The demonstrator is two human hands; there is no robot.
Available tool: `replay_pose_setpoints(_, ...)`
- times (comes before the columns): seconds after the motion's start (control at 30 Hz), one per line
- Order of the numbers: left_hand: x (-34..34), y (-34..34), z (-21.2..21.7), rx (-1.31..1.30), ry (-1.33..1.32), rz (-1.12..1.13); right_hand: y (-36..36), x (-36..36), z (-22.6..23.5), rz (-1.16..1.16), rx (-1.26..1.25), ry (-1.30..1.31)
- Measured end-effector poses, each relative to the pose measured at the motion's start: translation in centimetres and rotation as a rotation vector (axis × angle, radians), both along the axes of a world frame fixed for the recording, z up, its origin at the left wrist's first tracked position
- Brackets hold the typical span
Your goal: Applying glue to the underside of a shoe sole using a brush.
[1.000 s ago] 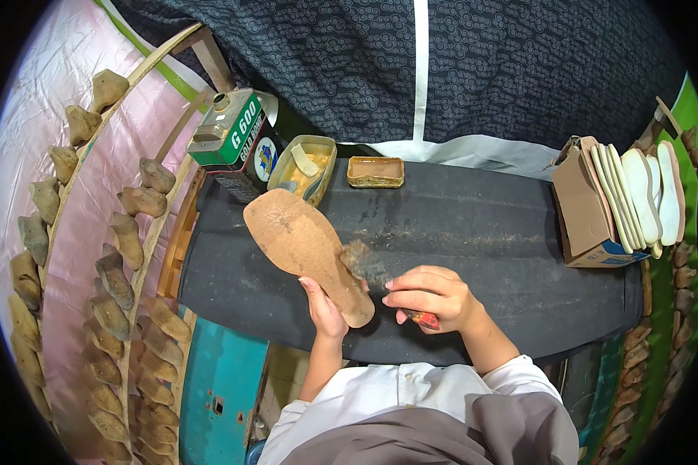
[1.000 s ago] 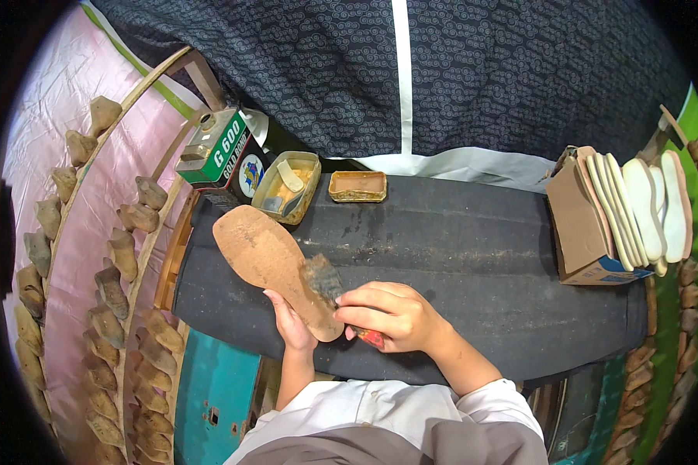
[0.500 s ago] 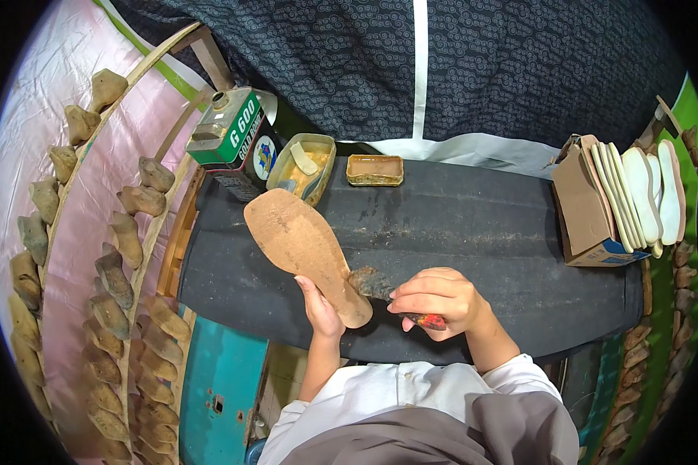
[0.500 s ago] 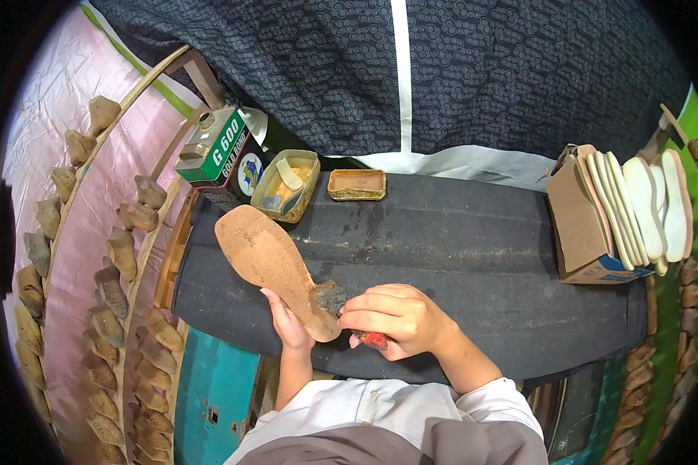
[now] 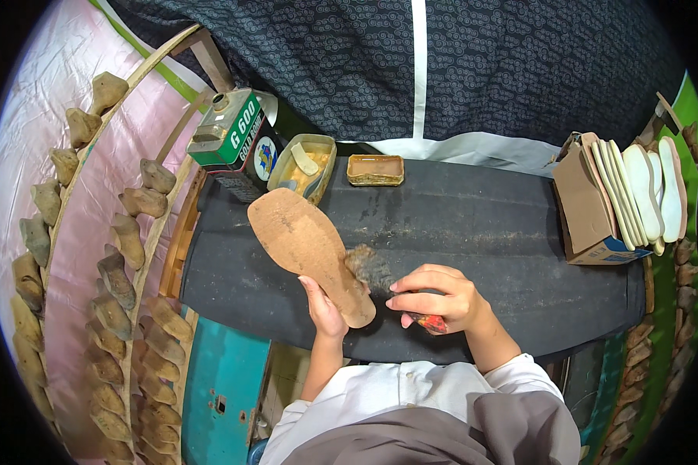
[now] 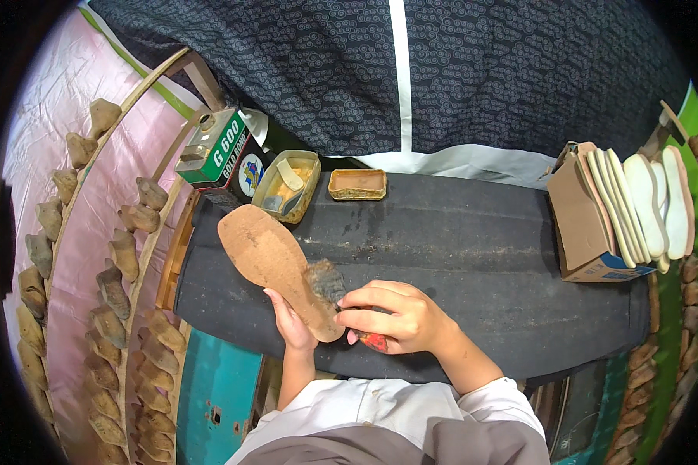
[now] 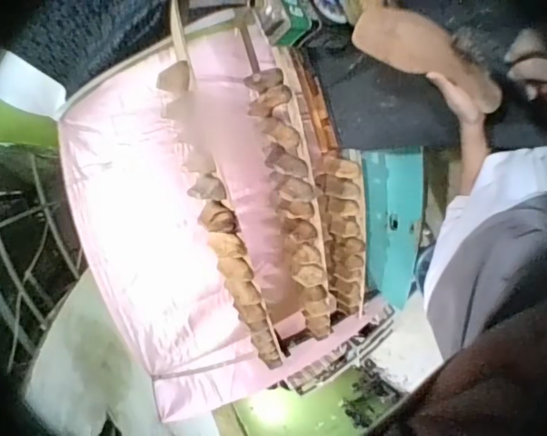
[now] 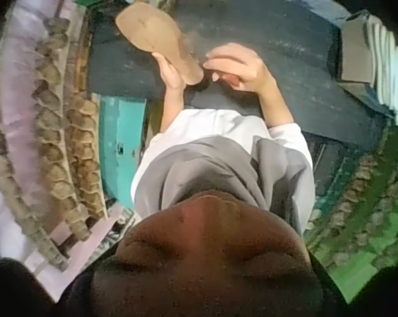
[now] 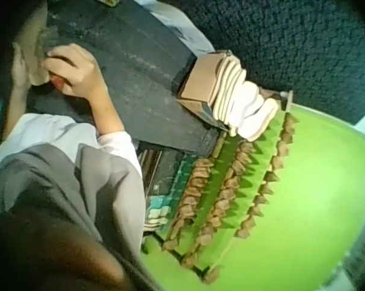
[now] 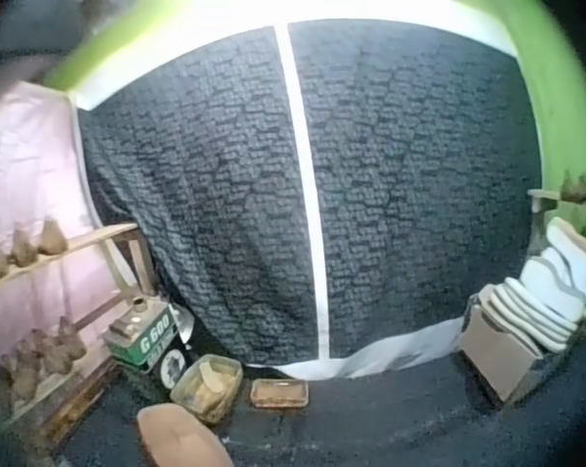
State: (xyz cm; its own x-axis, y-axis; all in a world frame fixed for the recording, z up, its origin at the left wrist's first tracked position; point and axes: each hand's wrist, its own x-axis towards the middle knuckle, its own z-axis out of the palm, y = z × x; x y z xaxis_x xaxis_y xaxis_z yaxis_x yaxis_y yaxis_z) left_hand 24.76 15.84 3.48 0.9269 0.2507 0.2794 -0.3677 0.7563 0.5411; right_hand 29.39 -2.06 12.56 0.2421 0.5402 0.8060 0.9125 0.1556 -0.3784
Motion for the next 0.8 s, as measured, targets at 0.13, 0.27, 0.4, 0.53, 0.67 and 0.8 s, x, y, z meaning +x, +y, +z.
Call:
replay_pose_setpoints(0.13,-0.6,-0.6,-0.1,0.184,0.365,0.285,-0.2,-0.2,-0.5,0.035,-0.051,0.025)
replay_pose_setpoints(0.27,-0.2,1.9,-3.1,0.081,-0.220,-0.285,-0.2,-0.5,-0.2,0.112,-0.076,0.101)
replay_pose_setpoints(0.4,-0.7,-1.2,0.3,0.184,0.308,0.184,0.1,-0.4,-0.1,-0.008,0.012,0.033)
replay_pose_setpoints(0.53,-0.6,-0.8,-0.9,0.180,0.362,0.263,-0.3,-0.6,-0.1,0.090,-0.080,0.058)
replay_pose_setpoints(0.67,-1.0,-0.3,-1.9,0.136,0.393,0.170,-0.9,-0.5,0.2,0.141,-0.131,0.106)
replay_pose_setpoints(0.8,-1.1,-1.2,-0.3,0.206,0.323,0.079,-1.2,-0.5,0.2,0.042,0.010,0.139)
